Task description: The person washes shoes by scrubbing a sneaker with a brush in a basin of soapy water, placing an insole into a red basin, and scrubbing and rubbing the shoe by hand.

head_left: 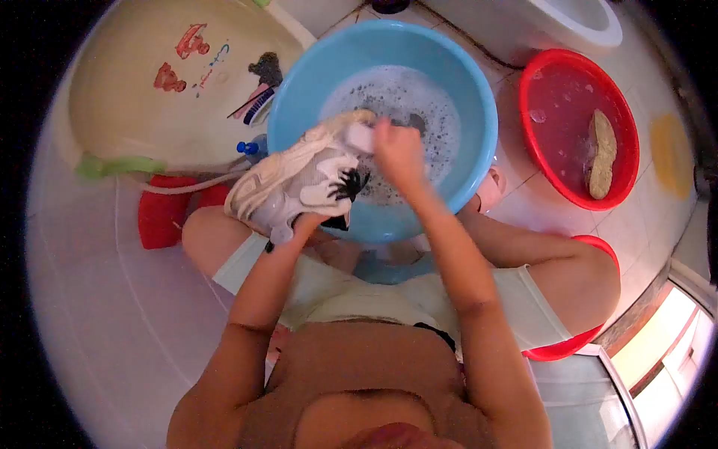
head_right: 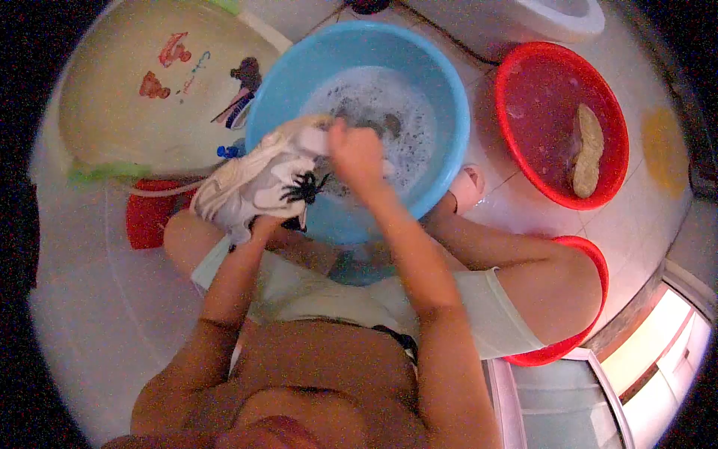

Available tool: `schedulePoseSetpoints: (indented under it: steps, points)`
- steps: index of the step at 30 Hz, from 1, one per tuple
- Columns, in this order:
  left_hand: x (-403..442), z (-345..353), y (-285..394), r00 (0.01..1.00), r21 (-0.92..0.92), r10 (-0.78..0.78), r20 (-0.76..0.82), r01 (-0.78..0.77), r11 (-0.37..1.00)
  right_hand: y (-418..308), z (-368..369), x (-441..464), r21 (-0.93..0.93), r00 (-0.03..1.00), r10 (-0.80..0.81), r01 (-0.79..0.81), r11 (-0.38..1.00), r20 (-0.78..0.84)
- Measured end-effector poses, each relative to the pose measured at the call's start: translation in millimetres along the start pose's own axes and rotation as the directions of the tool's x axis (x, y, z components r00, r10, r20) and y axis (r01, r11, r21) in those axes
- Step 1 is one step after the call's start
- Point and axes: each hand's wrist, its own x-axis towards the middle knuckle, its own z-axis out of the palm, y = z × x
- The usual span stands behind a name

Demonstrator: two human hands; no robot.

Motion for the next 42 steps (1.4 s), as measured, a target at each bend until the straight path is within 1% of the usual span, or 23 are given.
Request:
schedulePoseSetpoints:
  steps: [3, 5, 7, 9, 10, 13, 14, 16, 18, 20, 22, 24, 26, 27, 29, 30, 32, 33, 34, 36, 38, 41, 42]
  points:
    - [-3, 5, 3, 1.0, -0.001, 0.008, -0.014, -0.008, 1.0, 49, 15, -9, -0.031, 1.0, 0.019, -0.019, 0.999, -0.016]
    - [3, 4, 2, 1.0, -0.001, 0.014, -0.017, -0.014, 1.0, -14, -14, 6, 0.035, 0.981, 0.158, -0.163, 0.986, 0.108]
    - [-4, 4, 3, 1.0, -0.011, 0.009, -0.014, -0.009, 1.0, -21, -20, -1, 0.01, 0.971, 0.172, -0.176, 0.984, 0.165]
    - [-9, 5, 4, 1.0, 0.001, 0.018, -0.013, -0.018, 1.0, 26, -16, 4, -0.093, 0.992, 0.065, -0.055, 0.994, 0.104]
    - [-12, 6, 5, 1.0, -0.004, 0.014, -0.021, -0.014, 1.0, 29, -16, 3, 0.052, 0.968, 0.202, -0.212, 0.976, 0.147]
    - [-8, 7, 5, 1.0, -0.01, 0.013, -0.027, -0.013, 1.0, -43, -35, 4, 0.163, 0.983, 0.102, -0.127, 0.978, 0.151]
    - [-10, 5, 4, 1.0, -0.018, 0.009, -0.029, -0.01, 1.0, -29, -15, 6, -0.033, 0.994, -0.023, 0.027, 0.999, 0.111]
    - [-13, 8, 5, 0.999, -0.014, 0.013, -0.044, -0.014, 1.0, 33, 4, 0, -0.033, 0.998, -0.014, 0.016, 0.999, 0.069]
    - [-16, 10, 7, 0.998, -0.021, 0.008, -0.065, -0.01, 1.0, 49, 7, -5, -0.097, 0.996, -0.06, 0.067, 0.993, 0.071]
    - [-10, 8, 7, 0.996, -0.037, 0.024, -0.089, -0.027, 0.999, -15, -3, -2, -0.006, 0.999, 0.005, -0.004, 1.0, 0.037]
    - [-13, 0, 12, 0.991, -0.08, 0.02, -0.131, -0.03, 0.996, -20, 7, -1, 0.006, 0.995, 0.003, -0.004, 1.0, 0.099]
    - [-18, -5, 17, 0.985, -0.084, 0.042, -0.165, -0.057, 0.995, 26, 9, -5, 0.076, 0.987, 0.11, -0.119, 0.99, 0.118]
    - [-21, 9, -8, 0.979, 0.022, 0.137, -0.15, -0.135, 0.991, 25, -7, -4, 0.195, 0.962, 0.246, -0.266, 0.944, 0.122]
    - [-22, 17, -22, 0.973, 0.074, 0.183, -0.142, -0.174, 0.982, 7, -3, -4, 0.138, 0.981, 0.161, -0.174, 0.975, 0.105]
    - [-22, 12, -12, 0.998, 0.073, 0.041, 0.056, -0.045, 0.996, -28, 7, -3, 0.02, 0.995, -0.014, 0.012, 1.0, 0.102]
    - [-23, 8, -4, 0.988, 0.085, -0.033, 0.15, 0.021, 0.996, -23, -4, 2, 0.168, 0.98, 0.172, -0.186, 0.968, 0.096]
    - [-15, -2, 4, 0.933, 0.13, -0.17, 0.318, 0.135, 0.982, 24, 0, -5, 0.214, 0.971, 0.217, -0.235, 0.948, 0.101]
    - [-12, -1, 6, 0.921, 0.133, -0.191, 0.34, 0.154, 0.979, 31, -5, -1, 0.24, 0.967, 0.232, -0.252, 0.938, 0.107]
    - [-9, 4, 6, 0.952, 0.117, -0.159, 0.262, 0.132, 0.984, 28, -2, -1, 0.033, 1.0, 0.007, -0.006, 0.999, -0.01]
    - [-3, 11, 4, 0.981, 0.092, -0.105, 0.165, 0.09, 0.992, -16, 2, -1, 0.124, 0.993, 0.102, -0.11, 0.986, 0.067]
    - [-7, 10, 6, 0.985, 0.077, -0.091, 0.144, 0.08, 0.994, -9, 4, -1, 0.029, 0.993, -0.115, 0.115, 0.993, -0.003]
    - [-8, 15, 9, 0.987, 0.081, -0.097, 0.129, 0.087, 0.993, 38, 6, -3, -0.074, 0.999, -0.005, 0.008, 0.997, 0.038]
    - [-1, 20, 7, 0.989, 0.085, -0.097, 0.11, 0.088, 0.992, 28, 4, -4, -0.081, 0.993, -0.094, 0.099, 0.992, 0.073]
